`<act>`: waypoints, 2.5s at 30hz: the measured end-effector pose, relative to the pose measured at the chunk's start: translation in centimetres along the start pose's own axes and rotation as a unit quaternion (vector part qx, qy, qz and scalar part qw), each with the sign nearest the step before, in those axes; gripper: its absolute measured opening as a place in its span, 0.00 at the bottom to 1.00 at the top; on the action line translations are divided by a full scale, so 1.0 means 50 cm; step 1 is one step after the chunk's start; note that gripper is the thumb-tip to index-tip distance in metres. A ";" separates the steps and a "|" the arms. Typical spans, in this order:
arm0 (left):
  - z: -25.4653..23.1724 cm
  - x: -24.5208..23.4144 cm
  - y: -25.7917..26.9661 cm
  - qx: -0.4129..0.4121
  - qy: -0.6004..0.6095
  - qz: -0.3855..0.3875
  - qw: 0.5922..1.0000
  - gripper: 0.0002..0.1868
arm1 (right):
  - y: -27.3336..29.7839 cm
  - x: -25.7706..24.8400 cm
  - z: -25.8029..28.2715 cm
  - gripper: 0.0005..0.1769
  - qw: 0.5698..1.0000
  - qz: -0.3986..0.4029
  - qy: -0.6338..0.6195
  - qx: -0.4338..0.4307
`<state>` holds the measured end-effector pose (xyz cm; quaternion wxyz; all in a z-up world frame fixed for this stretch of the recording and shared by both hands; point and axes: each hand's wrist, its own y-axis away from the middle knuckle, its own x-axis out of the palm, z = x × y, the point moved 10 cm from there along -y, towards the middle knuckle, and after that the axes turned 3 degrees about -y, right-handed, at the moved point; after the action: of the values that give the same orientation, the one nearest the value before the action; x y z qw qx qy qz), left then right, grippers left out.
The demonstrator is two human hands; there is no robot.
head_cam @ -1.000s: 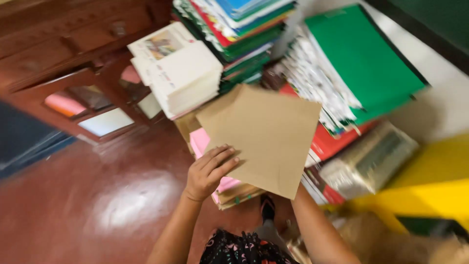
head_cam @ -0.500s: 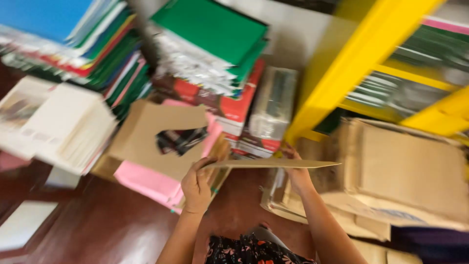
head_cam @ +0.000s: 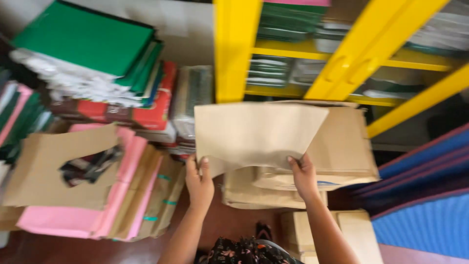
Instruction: The person is wiping down paper folders with a cloth and stacking them.
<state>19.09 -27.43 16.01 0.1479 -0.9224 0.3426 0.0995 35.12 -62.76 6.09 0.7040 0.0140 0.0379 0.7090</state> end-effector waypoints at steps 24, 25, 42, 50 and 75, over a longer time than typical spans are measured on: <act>0.096 0.594 0.110 -0.020 -0.232 0.174 0.957 0.30 | -0.228 -0.502 -0.010 0.37 0.888 -0.121 0.436 -0.079; 0.102 0.596 0.109 -0.030 -0.243 0.174 0.954 0.29 | -0.231 -0.505 -0.019 0.37 0.881 -0.124 0.451 -0.074; 0.075 0.568 0.136 0.008 -0.294 0.096 0.951 0.33 | -0.155 -0.425 0.095 0.43 0.791 -0.163 0.549 -0.213; 0.070 0.427 0.155 0.007 -0.294 0.034 0.955 0.29 | -0.077 -0.225 0.151 0.41 0.802 -0.081 0.473 -0.355; 0.339 -0.361 0.018 -0.084 -0.266 -0.121 0.953 0.25 | 0.348 0.747 0.002 0.32 0.772 0.359 0.384 -0.357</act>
<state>3.65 -11.42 5.08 0.1667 -0.9063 0.1670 0.3507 17.47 -25.55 6.23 0.2798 -0.4995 0.0414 0.8188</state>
